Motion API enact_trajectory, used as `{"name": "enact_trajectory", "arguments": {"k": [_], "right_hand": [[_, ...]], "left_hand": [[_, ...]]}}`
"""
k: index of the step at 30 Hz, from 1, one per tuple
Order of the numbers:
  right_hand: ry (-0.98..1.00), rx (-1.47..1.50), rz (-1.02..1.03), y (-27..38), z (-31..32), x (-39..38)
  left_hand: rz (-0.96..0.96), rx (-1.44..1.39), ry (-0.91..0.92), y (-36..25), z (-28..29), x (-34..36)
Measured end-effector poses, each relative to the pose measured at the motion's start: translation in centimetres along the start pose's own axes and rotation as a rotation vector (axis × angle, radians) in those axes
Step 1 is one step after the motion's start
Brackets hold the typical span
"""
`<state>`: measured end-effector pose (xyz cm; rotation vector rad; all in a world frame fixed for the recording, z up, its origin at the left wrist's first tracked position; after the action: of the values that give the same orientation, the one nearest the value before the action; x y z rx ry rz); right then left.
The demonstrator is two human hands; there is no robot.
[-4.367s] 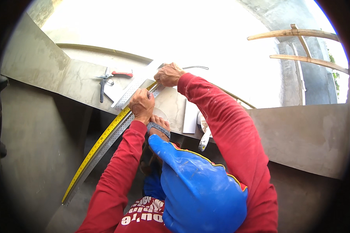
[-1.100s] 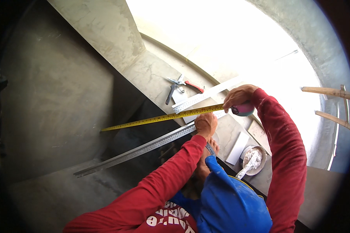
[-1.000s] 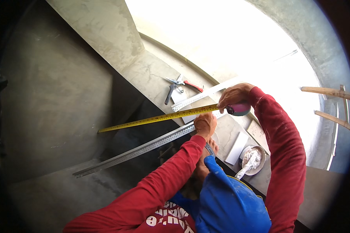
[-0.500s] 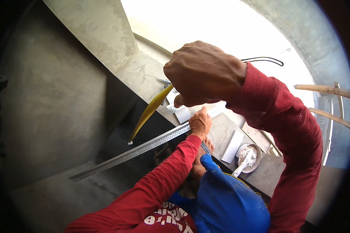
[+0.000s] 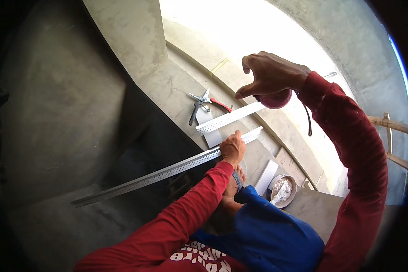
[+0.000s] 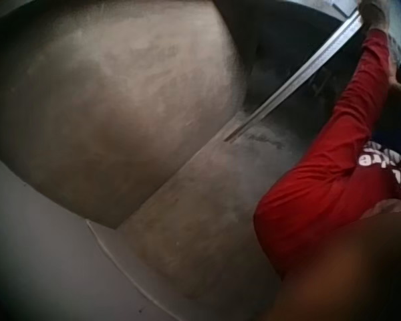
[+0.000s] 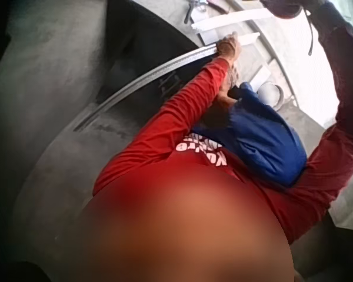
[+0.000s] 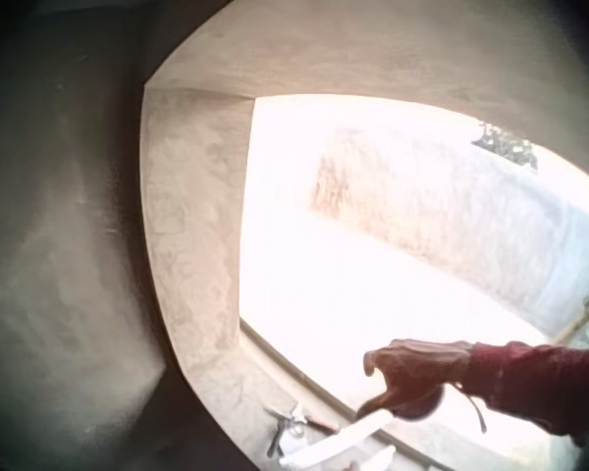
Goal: The person measures a curved wall section with a tape measure, then uses tin snips to cut a perforated metal strip to length. They repeatedly test-fit the cut piece against the wall, trim it further, and re-measure until the strip fits the curved surface.
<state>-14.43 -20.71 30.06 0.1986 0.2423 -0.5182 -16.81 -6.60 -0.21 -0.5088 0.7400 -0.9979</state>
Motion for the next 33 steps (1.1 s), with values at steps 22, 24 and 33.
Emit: {"name": "enact_trajectory", "arguments": {"k": [22,24,33], "right_hand": [[-0.335,0.15,0.516,7.6,-13.0,23.3],[-0.244,0.092,0.472,4.9,-10.1,18.5],[0.188,0.169,-0.327,0.2,-14.9,5.9]], "left_hand": [[-0.041,0.046,-0.055,0.4,-0.5,0.5],[-0.015,0.013,-0.017,0.2,-0.1,0.3],[-0.007,0.074,-0.014,-0.5,1.0,0.4]]}}
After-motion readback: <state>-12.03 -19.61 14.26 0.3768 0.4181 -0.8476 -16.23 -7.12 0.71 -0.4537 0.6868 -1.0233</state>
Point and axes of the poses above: each hand's wrist, its own x-axis towards the middle knuckle, its own z-axis out of the back of the hand, y = z × x, the point moved 4 cm from there along x, towards the middle knuckle, and after that the axes turned 10 degrees about z, right-handed, at the moved point
